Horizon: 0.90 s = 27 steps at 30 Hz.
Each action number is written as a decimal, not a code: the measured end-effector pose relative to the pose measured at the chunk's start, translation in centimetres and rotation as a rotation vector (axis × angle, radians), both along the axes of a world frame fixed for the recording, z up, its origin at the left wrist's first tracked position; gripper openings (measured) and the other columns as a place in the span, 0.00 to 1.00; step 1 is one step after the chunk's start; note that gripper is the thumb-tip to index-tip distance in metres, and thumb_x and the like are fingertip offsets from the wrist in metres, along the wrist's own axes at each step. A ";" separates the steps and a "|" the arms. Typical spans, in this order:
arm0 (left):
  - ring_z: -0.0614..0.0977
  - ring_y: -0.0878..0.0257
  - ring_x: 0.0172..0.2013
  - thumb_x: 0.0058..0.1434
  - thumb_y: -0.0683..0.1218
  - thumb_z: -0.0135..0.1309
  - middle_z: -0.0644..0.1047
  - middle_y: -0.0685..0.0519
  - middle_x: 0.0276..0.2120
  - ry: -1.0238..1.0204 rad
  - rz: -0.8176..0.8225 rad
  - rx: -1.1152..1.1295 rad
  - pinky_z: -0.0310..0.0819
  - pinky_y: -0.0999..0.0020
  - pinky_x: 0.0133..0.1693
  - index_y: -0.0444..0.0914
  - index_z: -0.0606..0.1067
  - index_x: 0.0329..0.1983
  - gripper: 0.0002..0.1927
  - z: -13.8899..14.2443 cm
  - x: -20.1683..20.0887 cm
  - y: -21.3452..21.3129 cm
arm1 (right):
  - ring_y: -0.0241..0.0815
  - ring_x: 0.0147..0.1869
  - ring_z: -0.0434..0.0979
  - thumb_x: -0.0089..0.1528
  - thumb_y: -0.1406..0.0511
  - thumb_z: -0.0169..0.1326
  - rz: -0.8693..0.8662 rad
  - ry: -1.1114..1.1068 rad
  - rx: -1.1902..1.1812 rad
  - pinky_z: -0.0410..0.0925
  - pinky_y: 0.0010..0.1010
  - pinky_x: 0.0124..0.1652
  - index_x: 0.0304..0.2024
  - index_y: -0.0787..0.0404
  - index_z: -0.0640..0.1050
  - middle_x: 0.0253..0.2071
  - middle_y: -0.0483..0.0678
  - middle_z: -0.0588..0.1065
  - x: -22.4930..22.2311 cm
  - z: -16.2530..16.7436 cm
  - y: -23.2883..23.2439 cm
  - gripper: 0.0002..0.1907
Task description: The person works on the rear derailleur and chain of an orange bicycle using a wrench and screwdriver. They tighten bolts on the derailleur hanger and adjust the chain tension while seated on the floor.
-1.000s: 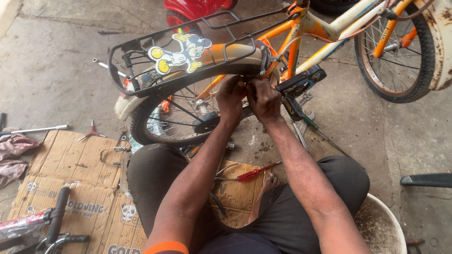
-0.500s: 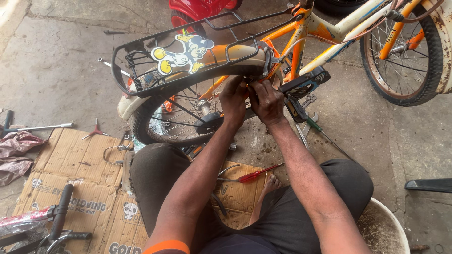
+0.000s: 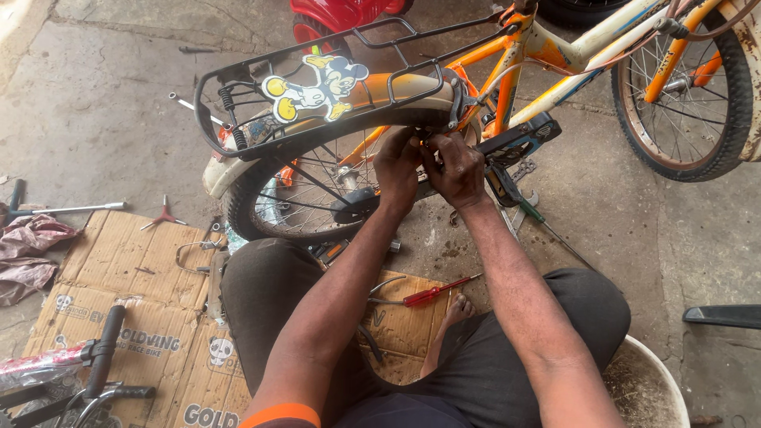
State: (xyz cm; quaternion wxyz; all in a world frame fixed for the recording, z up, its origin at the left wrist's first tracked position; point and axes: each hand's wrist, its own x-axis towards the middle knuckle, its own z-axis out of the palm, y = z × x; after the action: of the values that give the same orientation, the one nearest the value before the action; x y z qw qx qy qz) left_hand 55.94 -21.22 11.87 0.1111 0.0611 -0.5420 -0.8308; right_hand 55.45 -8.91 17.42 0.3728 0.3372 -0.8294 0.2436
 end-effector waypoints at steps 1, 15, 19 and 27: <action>0.82 0.61 0.46 0.71 0.44 0.53 0.80 0.45 0.50 0.008 -0.001 0.023 0.81 0.66 0.47 0.31 0.74 0.60 0.18 -0.1 0.0 0.0 | 0.48 0.31 0.81 0.67 0.69 0.56 0.029 0.007 0.014 0.75 0.35 0.29 0.45 0.67 0.75 0.37 0.55 0.76 -0.1 0.0 0.1 0.07; 0.82 0.61 0.49 0.71 0.43 0.52 0.79 0.46 0.51 0.023 0.008 0.087 0.82 0.65 0.50 0.30 0.73 0.59 0.16 -0.3 -0.3 0.2 | 0.48 0.33 0.82 0.69 0.68 0.62 -0.008 -0.051 -0.034 0.74 0.35 0.27 0.42 0.63 0.72 0.34 0.53 0.76 -0.3 -0.5 0.1 0.11; 0.82 0.61 0.47 0.71 0.42 0.52 0.80 0.46 0.50 0.022 0.015 0.076 0.81 0.65 0.49 0.29 0.74 0.58 0.16 -0.3 -0.4 0.2 | 0.50 0.36 0.82 0.64 0.71 0.57 0.054 -0.002 0.002 0.77 0.35 0.31 0.48 0.63 0.74 0.39 0.55 0.77 -0.1 -0.3 0.1 0.10; 0.82 0.63 0.45 0.73 0.45 0.50 0.80 0.46 0.46 -0.021 -0.009 0.153 0.80 0.67 0.46 0.30 0.75 0.57 0.15 -0.4 -0.6 0.1 | 0.52 0.35 0.81 0.65 0.69 0.60 0.018 -0.045 -0.012 0.74 0.39 0.30 0.45 0.65 0.76 0.37 0.54 0.76 0.2 -0.1 -0.1 0.08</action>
State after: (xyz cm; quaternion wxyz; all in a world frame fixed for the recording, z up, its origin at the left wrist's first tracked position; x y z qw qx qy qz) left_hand 55.36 -21.14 11.48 0.0967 0.0758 -0.4781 -0.8697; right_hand 55.66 -8.96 17.33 0.3538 0.3369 -0.8331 0.2593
